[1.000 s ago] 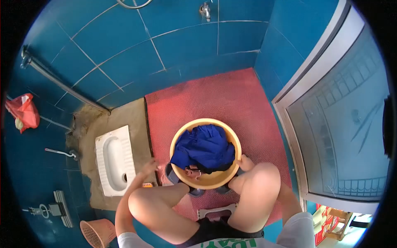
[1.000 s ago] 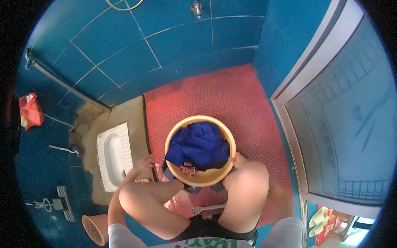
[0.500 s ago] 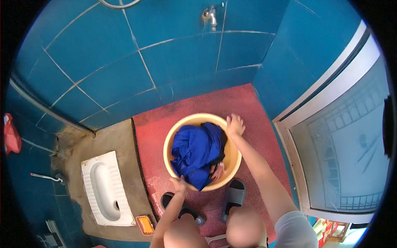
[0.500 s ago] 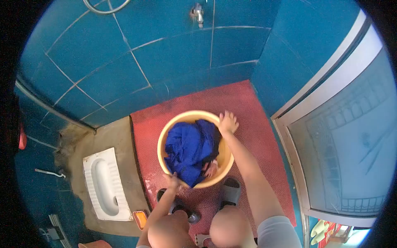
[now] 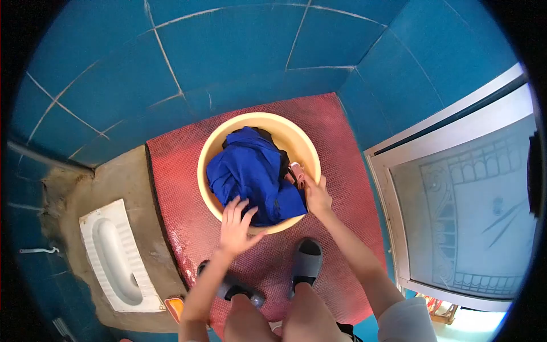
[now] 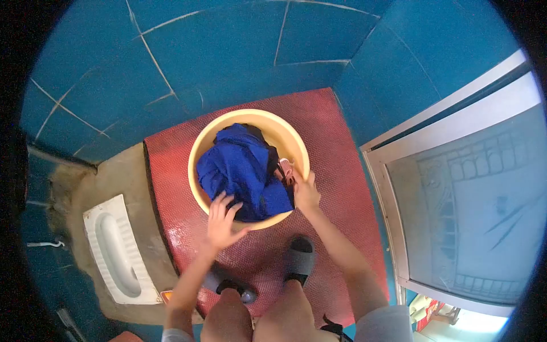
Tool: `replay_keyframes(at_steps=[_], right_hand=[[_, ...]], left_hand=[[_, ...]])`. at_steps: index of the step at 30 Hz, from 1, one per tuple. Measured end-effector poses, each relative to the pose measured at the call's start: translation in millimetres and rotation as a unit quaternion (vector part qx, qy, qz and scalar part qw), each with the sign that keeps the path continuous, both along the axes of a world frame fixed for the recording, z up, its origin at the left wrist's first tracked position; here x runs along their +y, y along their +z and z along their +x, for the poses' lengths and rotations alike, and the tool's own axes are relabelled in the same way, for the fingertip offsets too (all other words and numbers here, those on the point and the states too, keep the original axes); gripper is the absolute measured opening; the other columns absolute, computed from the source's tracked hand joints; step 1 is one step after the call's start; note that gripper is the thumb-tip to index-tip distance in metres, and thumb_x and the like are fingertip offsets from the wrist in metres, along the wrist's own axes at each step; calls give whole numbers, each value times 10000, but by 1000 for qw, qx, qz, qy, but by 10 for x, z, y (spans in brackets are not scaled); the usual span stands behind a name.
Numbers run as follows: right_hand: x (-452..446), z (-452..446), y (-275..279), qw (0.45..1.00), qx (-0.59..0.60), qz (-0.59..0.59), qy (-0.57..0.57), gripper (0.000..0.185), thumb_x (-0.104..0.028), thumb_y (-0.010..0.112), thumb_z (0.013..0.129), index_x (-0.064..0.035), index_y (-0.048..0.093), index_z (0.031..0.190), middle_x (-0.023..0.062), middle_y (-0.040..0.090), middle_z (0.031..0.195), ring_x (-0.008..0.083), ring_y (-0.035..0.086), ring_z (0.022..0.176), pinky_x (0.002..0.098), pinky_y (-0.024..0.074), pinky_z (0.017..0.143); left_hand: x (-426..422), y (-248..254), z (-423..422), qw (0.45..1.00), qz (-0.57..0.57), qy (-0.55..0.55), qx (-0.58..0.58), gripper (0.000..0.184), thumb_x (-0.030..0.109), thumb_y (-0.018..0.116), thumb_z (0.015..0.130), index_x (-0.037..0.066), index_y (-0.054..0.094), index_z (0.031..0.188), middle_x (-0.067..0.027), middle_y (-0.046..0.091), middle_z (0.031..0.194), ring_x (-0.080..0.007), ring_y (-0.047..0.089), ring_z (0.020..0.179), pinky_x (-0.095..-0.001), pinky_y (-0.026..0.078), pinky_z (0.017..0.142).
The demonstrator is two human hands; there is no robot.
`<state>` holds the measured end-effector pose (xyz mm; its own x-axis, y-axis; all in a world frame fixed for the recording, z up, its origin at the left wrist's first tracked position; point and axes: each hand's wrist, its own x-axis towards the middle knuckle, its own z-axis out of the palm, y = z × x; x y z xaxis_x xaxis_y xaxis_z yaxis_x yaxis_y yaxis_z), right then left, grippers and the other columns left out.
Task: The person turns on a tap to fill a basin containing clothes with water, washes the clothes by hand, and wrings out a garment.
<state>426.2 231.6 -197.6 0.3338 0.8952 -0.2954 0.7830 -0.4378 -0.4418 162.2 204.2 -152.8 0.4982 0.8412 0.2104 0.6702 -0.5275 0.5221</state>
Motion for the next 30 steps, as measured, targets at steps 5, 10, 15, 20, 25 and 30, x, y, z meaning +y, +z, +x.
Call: replay_keyframes(at_steps=[5,10,15,20,25,30], right_hand=[[418,214,-119,963,-230,82,115,437,-214,461,817,-271,406,1246,117,312,1284,315,467,1057,434,413,866],[994,275,845,940,-243,100,219,467,-183,520,764,-162,439,1224,134,412,1244,319,385,1155,494,311,940],[1953,-164,3169,725,-309,575,217,301,-184,522,770,-70,544,1048,118,563,1048,285,517,988,394,421,823],[2497,-591,4182,637,-504,549,197,325,-293,549,756,-91,583,1007,93,570,994,247,519,955,388,389,775],[2983,-480,4084,734,-552,333,213,474,-439,386,854,-91,652,675,89,639,704,248,625,670,378,456,569],[2932,-426,3932,709,-542,424,153,470,-408,408,847,-80,635,600,99,614,612,258,614,603,370,455,544]], left_hand=[[332,-141,34,931,-18,-223,288,942,415,722,551,334,221,1344,-167,38,1426,-421,28,1294,-640,61,976],[550,-225,154,932,-14,-196,305,848,461,660,585,319,283,1330,-192,44,1421,-432,7,1291,-648,13,971],[536,-308,181,908,-101,-209,350,629,439,621,619,227,486,1196,-171,323,1311,-380,191,1266,-588,111,1004],[508,-376,138,917,-135,-215,306,545,376,645,605,118,554,1076,-108,528,1080,-258,482,1063,-413,336,955],[491,-443,147,926,-99,-222,290,491,345,623,599,114,571,1029,-103,545,1044,-249,524,985,-372,426,827],[489,-396,156,917,-98,-241,302,456,341,630,613,120,578,1008,-76,542,1015,-227,522,966,-369,436,801]])
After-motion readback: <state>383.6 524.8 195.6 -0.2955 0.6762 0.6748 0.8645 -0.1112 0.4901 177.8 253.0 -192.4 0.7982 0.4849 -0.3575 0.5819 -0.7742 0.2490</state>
